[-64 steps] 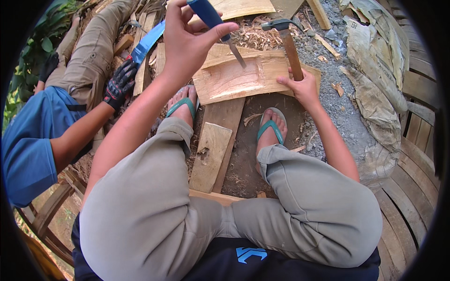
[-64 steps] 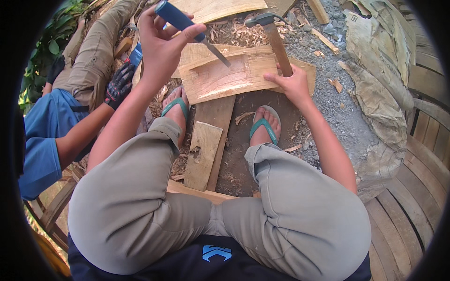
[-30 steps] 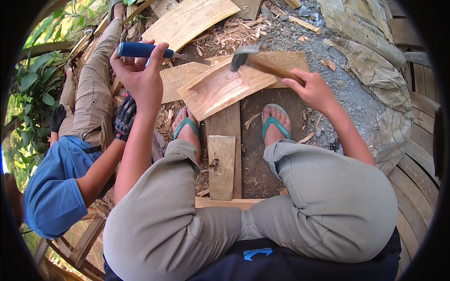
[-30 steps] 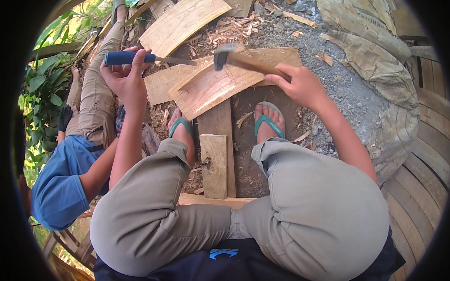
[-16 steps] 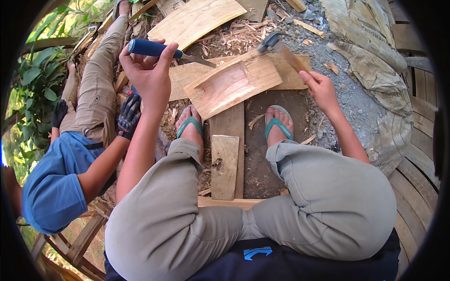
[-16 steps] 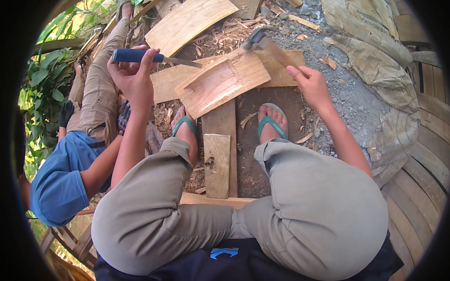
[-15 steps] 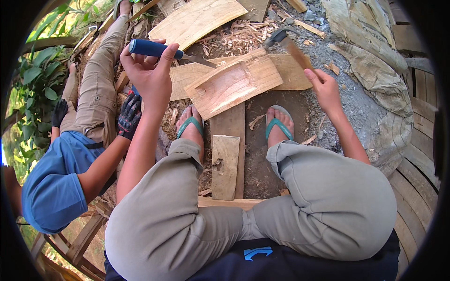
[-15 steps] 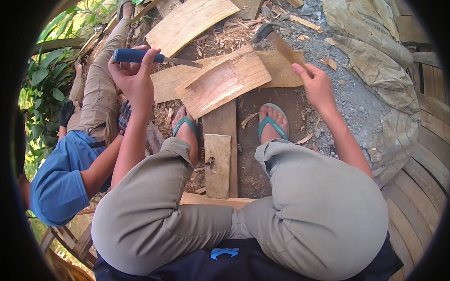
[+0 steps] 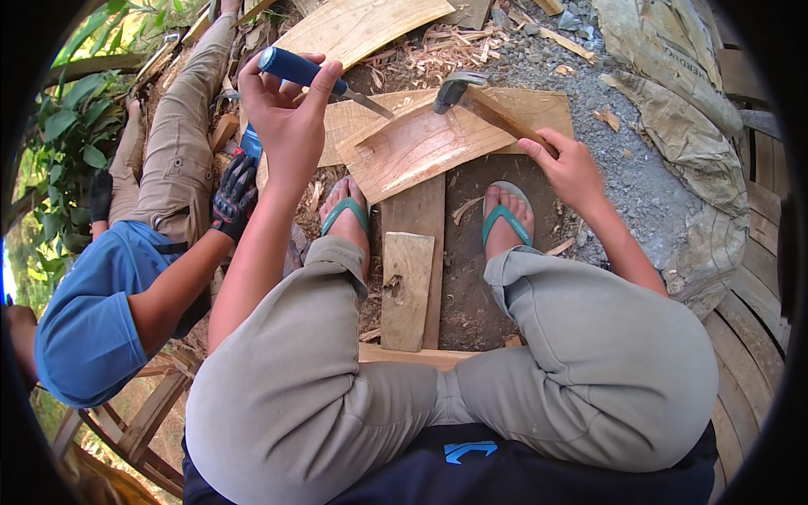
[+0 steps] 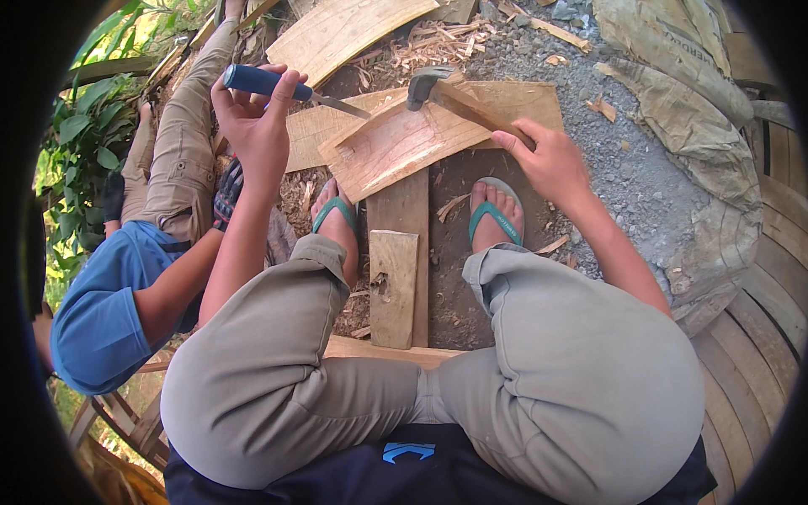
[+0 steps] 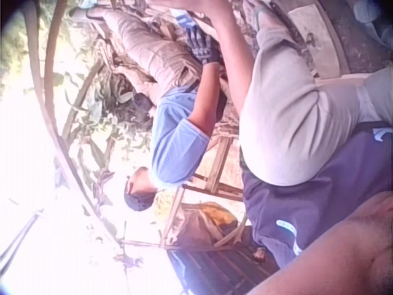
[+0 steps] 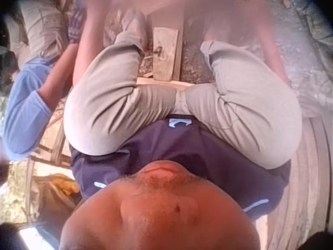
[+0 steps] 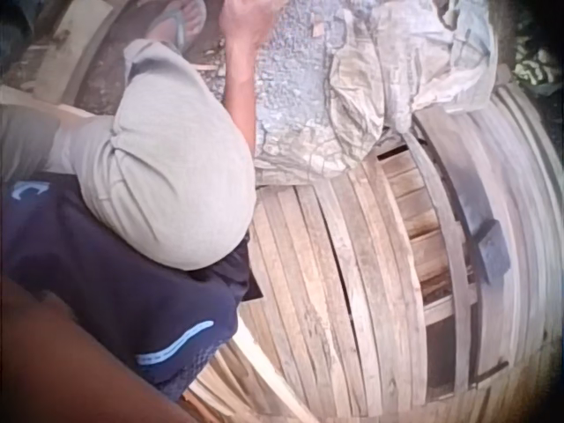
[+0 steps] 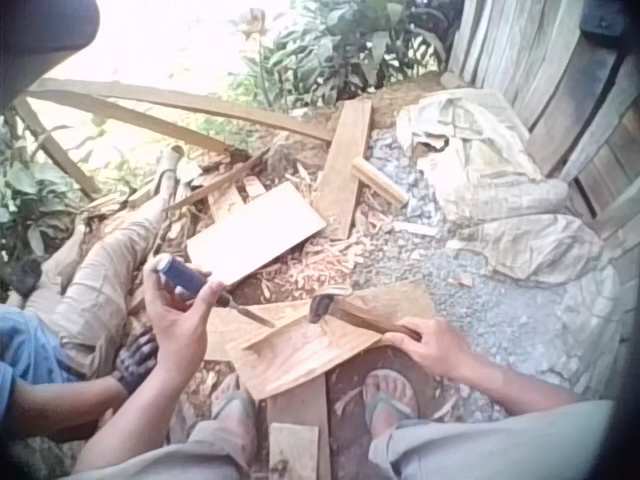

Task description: The person carves a hollow channel into a piece of wood using a chisel and a hammer, and clears away wood shavings by hand.

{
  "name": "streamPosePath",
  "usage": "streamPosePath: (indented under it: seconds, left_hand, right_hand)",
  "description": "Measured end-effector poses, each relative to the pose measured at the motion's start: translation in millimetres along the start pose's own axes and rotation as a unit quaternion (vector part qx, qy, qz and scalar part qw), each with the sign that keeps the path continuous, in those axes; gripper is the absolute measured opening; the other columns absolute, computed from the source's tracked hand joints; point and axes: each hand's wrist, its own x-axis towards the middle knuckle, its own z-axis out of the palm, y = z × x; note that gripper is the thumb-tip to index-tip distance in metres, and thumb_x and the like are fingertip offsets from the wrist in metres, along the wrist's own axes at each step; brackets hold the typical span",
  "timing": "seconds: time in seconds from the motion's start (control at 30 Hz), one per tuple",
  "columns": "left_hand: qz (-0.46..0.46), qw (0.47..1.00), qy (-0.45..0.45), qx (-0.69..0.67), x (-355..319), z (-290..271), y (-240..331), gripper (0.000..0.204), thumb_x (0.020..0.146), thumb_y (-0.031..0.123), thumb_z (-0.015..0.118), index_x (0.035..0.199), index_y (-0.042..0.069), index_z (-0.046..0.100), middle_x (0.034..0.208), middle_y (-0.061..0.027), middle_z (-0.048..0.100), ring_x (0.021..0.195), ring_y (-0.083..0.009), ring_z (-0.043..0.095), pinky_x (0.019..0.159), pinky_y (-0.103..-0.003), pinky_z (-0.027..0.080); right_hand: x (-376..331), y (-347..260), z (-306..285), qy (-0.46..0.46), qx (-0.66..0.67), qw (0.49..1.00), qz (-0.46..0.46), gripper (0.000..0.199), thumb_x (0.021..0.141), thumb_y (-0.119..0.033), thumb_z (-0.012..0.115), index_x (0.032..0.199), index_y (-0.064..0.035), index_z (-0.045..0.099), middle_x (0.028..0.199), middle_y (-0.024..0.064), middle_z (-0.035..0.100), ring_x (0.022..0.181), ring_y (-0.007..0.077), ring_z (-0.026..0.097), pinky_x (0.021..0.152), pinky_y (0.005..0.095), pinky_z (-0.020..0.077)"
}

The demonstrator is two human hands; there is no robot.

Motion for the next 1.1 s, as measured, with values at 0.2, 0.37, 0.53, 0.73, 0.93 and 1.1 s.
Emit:
streamPosePath:
  seconds: [0.2,0.37,0.53,0.73,0.93,1.1]
  left_hand:
    - [-0.002,1.0,0.002,-0.02,0.1,8.0,1.6,0.042,0.096,-0.002,0.071,0.125,0.005,0.041,0.115,-0.016,0.066,0.097,-0.0305,0.075,0.075,-0.034,0.063]
    - [0.013,1.0,0.022,-0.019,-0.1,2.1,-2.7,0.042,0.097,-0.001,0.07,0.126,0.005,0.04,0.113,-0.0139,0.067,0.095,-0.028,0.075,0.076,-0.032,0.062]
    - [-0.022,0.998,0.051,-0.009,2.5,-9.1,9.5,0.052,0.093,0.002,0.077,0.129,0.006,0.039,0.111,-0.0126,0.066,0.097,-0.0201,0.072,0.077,-0.03,0.061]
    - [-0.015,0.999,0.047,-0.02,4.1,-2.3,7.2,0.054,0.091,0.002,0.078,0.129,0.006,0.039,0.109,-0.0122,0.064,0.098,-0.0189,0.071,0.074,-0.028,0.063]
    - [0.013,0.999,0.049,0.004,-0.2,-6.3,5.2,0.052,0.092,0.002,0.077,0.127,0.004,0.039,0.111,-0.0144,0.066,0.098,-0.0215,0.073,0.076,-0.029,0.064]
    - [-0.056,0.993,0.047,-0.095,2.3,0.9,9.0,0.055,0.091,-0.004,0.075,0.131,0.006,0.039,0.117,-0.0116,0.062,0.104,-0.0177,0.069,0.079,-0.028,0.062]
  right_hand:
    - [29.6,18.9,-5.2,0.026,0.148,0.984,0.094,0.046,0.103,-0.05,0.06,0.09,-0.0066,0.068,0.058,0.0026,0.057,0.054,0.011,0.059,0.055,0.0298,0.0434]
    - [54.3,52.8,-7.2,0.031,-0.023,0.996,0.081,0.044,0.105,-0.049,0.055,0.104,-0.0064,0.069,0.079,0.0124,0.067,0.075,0.0262,0.068,0.072,0.037,0.0515]
    - [41.6,-29.0,-20.4,0.234,-0.244,0.922,-0.19,0.015,0.09,-0.022,0.075,0.098,-0.0099,0.073,0.101,0.0097,0.064,0.1,0.0322,0.062,0.085,0.045,0.0514]
    - [68.4,-93.4,40.4,0.052,-0.204,0.871,-0.445,0.011,0.078,-0.015,0.079,0.082,-0.0071,0.072,0.107,0.0098,0.064,0.104,0.0295,0.06,0.088,0.0426,0.0492]
    - [78.6,-79.0,92.7,0.153,-0.411,0.778,-0.45,0.009,0.074,-0.016,0.07,0.071,-0.0082,0.074,0.114,0.01,0.064,0.109,0.0272,0.055,0.091,0.0432,0.0435]
    - [78.7,-85.4,100.3,0.148,-0.467,0.752,-0.441,0.012,0.074,-0.016,0.069,0.075,-0.007,0.077,0.109,0.0084,0.064,0.108,0.0273,0.054,0.095,0.0481,0.0423]
